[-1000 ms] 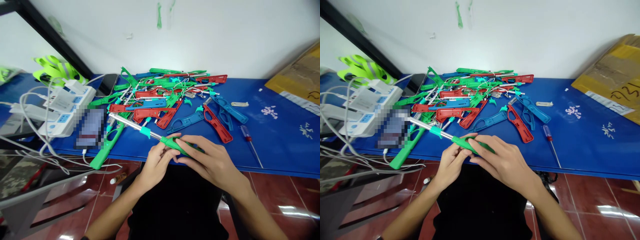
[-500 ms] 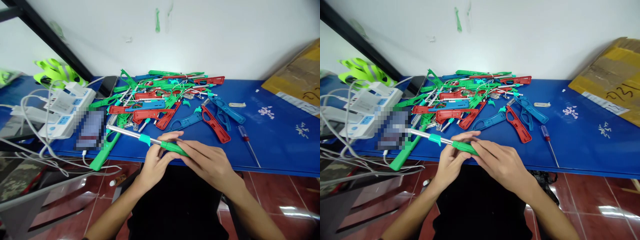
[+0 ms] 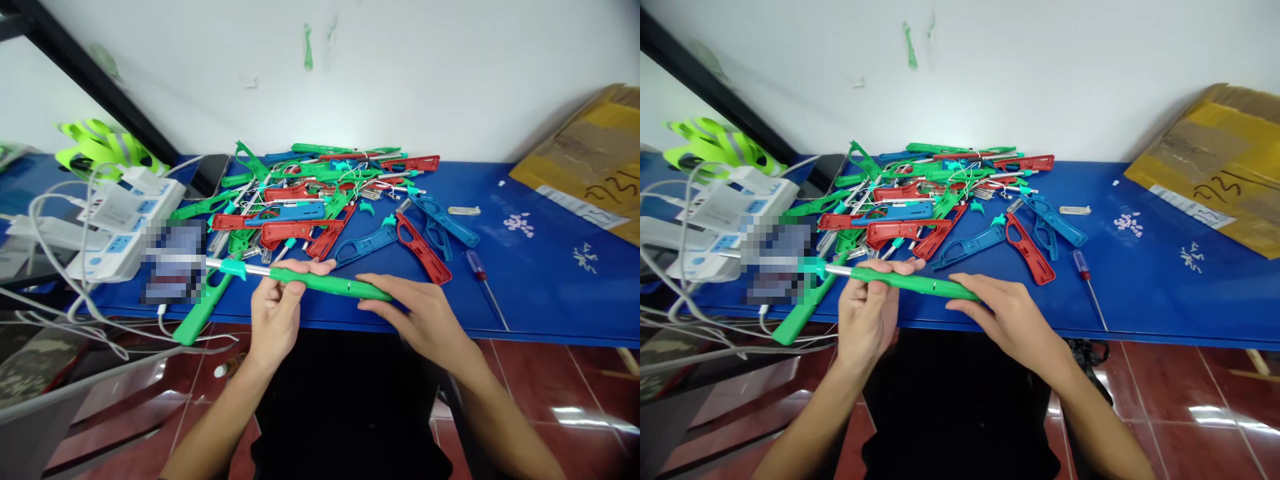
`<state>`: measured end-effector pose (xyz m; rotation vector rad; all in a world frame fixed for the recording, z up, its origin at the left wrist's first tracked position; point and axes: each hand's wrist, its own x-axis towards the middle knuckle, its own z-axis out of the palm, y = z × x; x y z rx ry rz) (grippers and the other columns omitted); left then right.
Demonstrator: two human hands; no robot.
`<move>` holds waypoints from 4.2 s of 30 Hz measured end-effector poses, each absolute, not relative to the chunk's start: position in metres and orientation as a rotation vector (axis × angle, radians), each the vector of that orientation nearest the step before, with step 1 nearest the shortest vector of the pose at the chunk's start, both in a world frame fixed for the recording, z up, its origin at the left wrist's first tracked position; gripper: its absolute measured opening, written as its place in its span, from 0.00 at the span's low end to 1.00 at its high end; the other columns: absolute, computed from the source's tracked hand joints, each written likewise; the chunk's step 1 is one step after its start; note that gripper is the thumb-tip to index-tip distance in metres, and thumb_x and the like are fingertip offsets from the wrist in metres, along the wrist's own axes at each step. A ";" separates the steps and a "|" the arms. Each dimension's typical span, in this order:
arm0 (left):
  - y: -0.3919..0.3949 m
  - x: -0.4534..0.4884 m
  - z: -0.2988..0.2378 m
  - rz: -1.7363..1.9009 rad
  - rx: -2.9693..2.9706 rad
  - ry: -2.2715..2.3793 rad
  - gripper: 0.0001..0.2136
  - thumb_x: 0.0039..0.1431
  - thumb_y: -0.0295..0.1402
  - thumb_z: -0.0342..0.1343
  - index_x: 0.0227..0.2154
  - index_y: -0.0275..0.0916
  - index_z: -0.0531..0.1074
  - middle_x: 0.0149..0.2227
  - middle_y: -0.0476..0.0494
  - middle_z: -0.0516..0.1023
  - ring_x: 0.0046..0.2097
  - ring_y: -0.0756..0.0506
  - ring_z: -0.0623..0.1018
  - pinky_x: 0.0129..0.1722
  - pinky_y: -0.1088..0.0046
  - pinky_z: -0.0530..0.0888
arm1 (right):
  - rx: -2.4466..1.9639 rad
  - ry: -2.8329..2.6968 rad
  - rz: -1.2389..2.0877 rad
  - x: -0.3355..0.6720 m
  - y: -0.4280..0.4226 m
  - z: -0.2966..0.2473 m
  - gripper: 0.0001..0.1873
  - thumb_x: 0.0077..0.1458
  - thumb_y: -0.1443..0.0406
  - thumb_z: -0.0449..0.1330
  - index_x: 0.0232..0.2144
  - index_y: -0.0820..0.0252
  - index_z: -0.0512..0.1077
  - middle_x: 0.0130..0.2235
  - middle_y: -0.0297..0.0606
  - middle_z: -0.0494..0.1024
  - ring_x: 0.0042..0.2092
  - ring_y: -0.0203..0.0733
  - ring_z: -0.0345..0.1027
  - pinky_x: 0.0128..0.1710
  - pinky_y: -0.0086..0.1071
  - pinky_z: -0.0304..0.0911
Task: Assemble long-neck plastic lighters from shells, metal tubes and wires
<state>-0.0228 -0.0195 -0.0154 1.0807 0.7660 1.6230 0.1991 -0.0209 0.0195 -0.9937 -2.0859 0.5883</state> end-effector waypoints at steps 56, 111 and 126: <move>-0.001 -0.028 -0.011 1.606 0.597 0.912 0.20 0.52 0.49 0.79 0.35 0.38 0.84 0.36 0.47 0.84 0.41 0.48 0.82 0.47 0.72 0.79 | -1.233 -1.724 1.112 0.221 -0.051 -0.017 0.22 0.74 0.48 0.57 0.56 0.56 0.78 0.28 0.32 0.69 0.28 0.38 0.58 0.27 0.32 0.55; -0.025 0.028 0.005 1.313 0.718 0.756 0.19 0.74 0.50 0.61 0.53 0.39 0.79 0.54 0.35 0.87 0.58 0.35 0.85 0.60 0.57 0.80 | -1.023 -2.040 -0.123 0.183 -0.044 -0.004 0.21 0.71 0.69 0.63 0.62 0.47 0.80 0.50 0.44 0.84 0.47 0.44 0.79 0.46 0.34 0.76; -0.019 -0.007 -0.002 1.264 0.976 1.018 0.22 0.68 0.55 0.65 0.38 0.41 0.68 0.30 0.50 0.83 0.22 0.49 0.79 0.19 0.76 0.75 | -2.138 -1.383 -0.342 0.443 -0.002 -0.012 0.21 0.67 0.53 0.63 0.47 0.62 0.86 0.48 0.54 0.85 0.43 0.53 0.70 0.47 0.45 0.63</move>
